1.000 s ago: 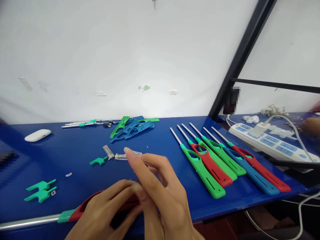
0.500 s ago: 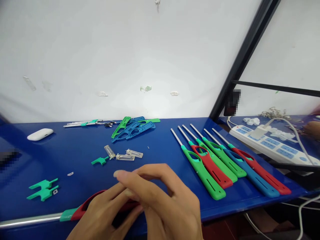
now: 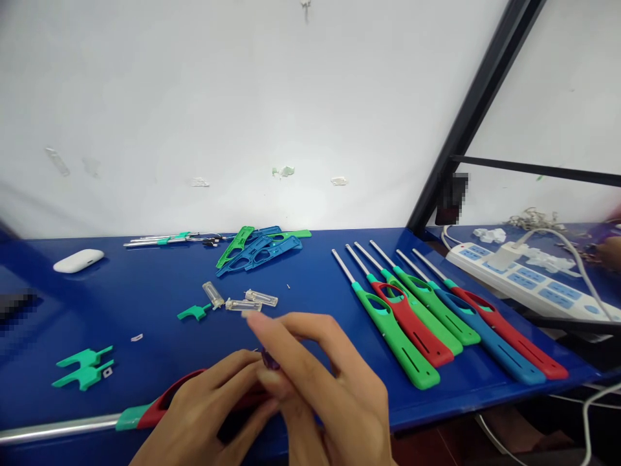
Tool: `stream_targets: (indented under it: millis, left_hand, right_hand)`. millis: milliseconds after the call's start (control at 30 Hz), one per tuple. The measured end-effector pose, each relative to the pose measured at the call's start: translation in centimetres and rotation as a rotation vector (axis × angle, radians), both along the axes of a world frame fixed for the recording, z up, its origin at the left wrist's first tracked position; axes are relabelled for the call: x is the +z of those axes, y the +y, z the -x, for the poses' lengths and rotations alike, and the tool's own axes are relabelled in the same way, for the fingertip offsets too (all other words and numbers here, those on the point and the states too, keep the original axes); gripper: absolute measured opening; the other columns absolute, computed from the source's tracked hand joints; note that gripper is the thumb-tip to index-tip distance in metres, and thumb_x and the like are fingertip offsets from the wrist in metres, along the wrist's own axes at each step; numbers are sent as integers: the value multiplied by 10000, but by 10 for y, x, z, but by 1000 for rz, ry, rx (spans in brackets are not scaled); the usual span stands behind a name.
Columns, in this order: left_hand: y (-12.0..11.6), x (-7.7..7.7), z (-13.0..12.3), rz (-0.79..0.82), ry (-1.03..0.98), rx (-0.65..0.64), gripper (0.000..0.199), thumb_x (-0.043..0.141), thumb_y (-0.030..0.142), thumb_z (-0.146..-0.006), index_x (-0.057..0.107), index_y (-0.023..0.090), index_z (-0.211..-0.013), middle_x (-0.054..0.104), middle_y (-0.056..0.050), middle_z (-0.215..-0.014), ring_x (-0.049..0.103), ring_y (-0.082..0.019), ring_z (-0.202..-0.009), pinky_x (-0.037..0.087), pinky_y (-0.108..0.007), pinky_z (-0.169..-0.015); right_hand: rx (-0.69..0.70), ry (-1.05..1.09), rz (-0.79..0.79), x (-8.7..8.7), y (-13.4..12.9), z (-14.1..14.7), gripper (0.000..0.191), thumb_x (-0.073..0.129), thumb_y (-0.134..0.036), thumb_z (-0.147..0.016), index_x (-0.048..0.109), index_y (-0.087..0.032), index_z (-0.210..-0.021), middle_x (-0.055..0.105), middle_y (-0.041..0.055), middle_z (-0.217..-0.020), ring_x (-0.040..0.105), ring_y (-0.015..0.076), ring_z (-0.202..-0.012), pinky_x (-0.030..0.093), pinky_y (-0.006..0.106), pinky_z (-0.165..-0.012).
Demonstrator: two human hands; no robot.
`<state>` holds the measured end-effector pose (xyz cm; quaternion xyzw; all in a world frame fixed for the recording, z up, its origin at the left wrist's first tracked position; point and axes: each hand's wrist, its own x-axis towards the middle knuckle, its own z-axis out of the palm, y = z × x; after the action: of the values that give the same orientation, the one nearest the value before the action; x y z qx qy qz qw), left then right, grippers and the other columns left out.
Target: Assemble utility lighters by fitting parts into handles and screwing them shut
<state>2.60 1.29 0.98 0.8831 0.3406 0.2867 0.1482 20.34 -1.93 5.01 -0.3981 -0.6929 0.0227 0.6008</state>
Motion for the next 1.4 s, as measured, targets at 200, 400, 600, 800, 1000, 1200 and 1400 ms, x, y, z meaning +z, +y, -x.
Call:
stream_targets:
  millis: [200, 400, 600, 800, 1000, 1200, 1400]
  left_hand:
    - [-1, 5, -1, -32, 9, 13, 375, 598, 163, -996, 650, 237, -1360, 788, -50, -1101, 792, -209, -940, 677, -316, -835]
    - [-1, 8, 0, -28, 5, 11, 398, 616, 150, -976, 654, 262, -1356, 786, -45, -1126, 792, -214, -979, 670, -321, -873]
    - [-2, 9, -1, -10, 29, 10, 386, 606, 166, -987, 653, 241, -1363, 782, -49, -1117, 789, -214, -965, 671, -323, -865]
    - [-2, 8, -2, 33, 28, 14, 412, 593, 153, -1000, 631, 269, -1394, 779, -35, -1149, 783, -208, -1006, 665, -322, -880]
    - [-1, 6, -2, 15, 54, 18, 425, 628, 161, -970, 630, 248, -1386, 769, -45, -1105, 777, -220, -957, 670, -346, -860]
    - [-3, 12, -2, -83, 14, 29, 275, 576, 195, -995, 676, 280, -1236, 774, -17, -1003, 776, -196, -854, 659, -290, -776]
    - [-2, 8, -1, -10, 20, 14, 424, 626, 164, -970, 628, 290, -1375, 775, -19, -1084, 779, -207, -964, 658, -307, -857]
  right_hand:
    - [-97, -9, -58, -8, -1, 0, 510, 726, -91, -960, 741, -411, -1356, 733, -3, -1035, 763, 139, -792, 662, 203, -617]
    - [49, 75, 14, -7, 1, 1, 461, 556, -42, -1028, 735, -290, -1373, 768, 46, -1214, 798, 182, -995, 692, 252, -828]
    - [44, 38, -15, -8, 4, 0, 443, 707, -76, -965, 758, -331, -1323, 763, 34, -1112, 796, 179, -897, 687, 231, -668]
    - [46, 34, -40, -8, 1, 4, 495, 626, -2, -976, 735, -326, -1333, 788, 24, -1118, 805, 177, -916, 700, 236, -726]
    - [8, 24, 14, -5, -1, 3, 362, 638, -89, -1008, 757, -301, -1276, 745, 53, -1186, 786, 187, -994, 687, 230, -758]
    - [26, -5, 3, -3, -2, 0, 394, 720, -79, -962, 768, -331, -1262, 720, 16, -1043, 765, 141, -823, 666, 194, -673]
    - [111, 55, 35, -4, -4, -1, 481, 617, -24, -1001, 719, -307, -1376, 790, 32, -1139, 805, 182, -953, 687, 227, -759]
